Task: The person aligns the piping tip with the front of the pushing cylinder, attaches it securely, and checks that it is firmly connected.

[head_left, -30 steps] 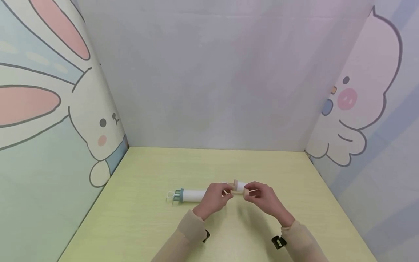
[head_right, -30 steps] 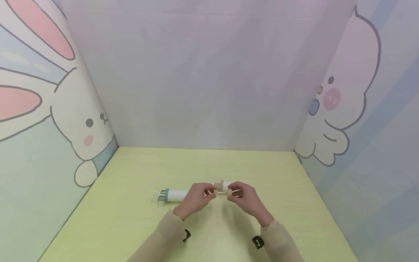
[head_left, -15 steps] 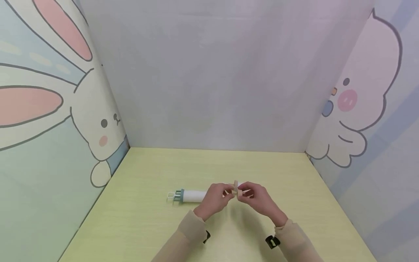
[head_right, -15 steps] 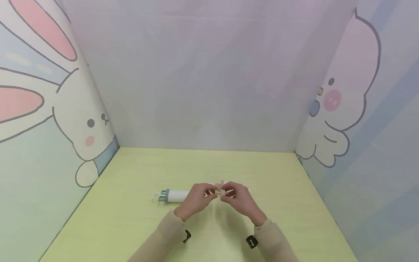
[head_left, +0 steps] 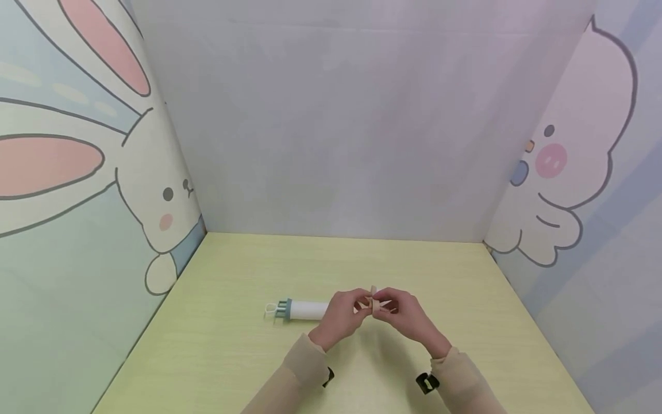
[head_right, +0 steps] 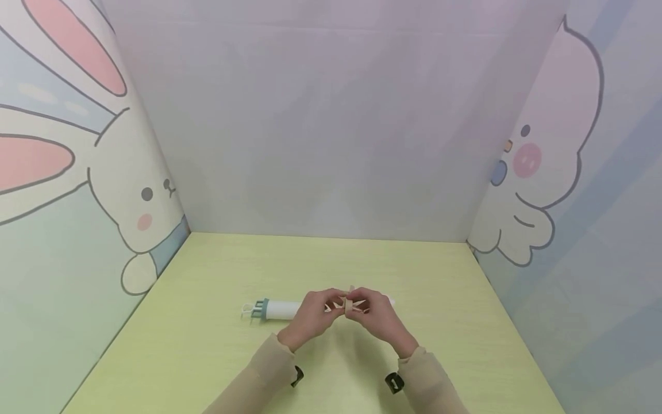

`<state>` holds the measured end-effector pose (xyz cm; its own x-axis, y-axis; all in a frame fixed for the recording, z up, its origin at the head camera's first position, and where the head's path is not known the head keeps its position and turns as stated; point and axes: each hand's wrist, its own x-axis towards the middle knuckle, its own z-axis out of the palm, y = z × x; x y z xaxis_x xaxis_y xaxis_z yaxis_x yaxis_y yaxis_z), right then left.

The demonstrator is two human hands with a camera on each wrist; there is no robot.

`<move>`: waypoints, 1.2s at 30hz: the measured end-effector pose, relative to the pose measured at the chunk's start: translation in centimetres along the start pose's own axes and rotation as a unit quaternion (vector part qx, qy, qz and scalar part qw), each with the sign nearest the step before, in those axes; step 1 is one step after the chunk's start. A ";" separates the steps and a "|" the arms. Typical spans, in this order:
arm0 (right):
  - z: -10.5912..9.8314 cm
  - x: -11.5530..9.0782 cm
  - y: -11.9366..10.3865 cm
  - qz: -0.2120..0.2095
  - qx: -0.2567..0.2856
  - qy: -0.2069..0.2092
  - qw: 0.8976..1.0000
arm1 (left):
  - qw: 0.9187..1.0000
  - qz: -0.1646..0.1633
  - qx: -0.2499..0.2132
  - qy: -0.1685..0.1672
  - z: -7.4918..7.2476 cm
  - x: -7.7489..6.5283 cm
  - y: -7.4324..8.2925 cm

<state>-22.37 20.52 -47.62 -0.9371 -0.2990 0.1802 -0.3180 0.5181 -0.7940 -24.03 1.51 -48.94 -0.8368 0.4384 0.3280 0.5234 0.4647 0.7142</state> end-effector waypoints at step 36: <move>-0.8 -0.3 -1.6 0.001 0.076 -0.035 0.996 | 0.997 0.082 -0.005 0.013 0.8 0.3 -0.7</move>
<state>-21.66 20.43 -45.93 -0.9237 -0.3558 0.1419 -0.2855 0.3926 -0.8743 -24.55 1.89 -49.82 -0.7446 0.4869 0.4565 0.6516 0.3818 0.6555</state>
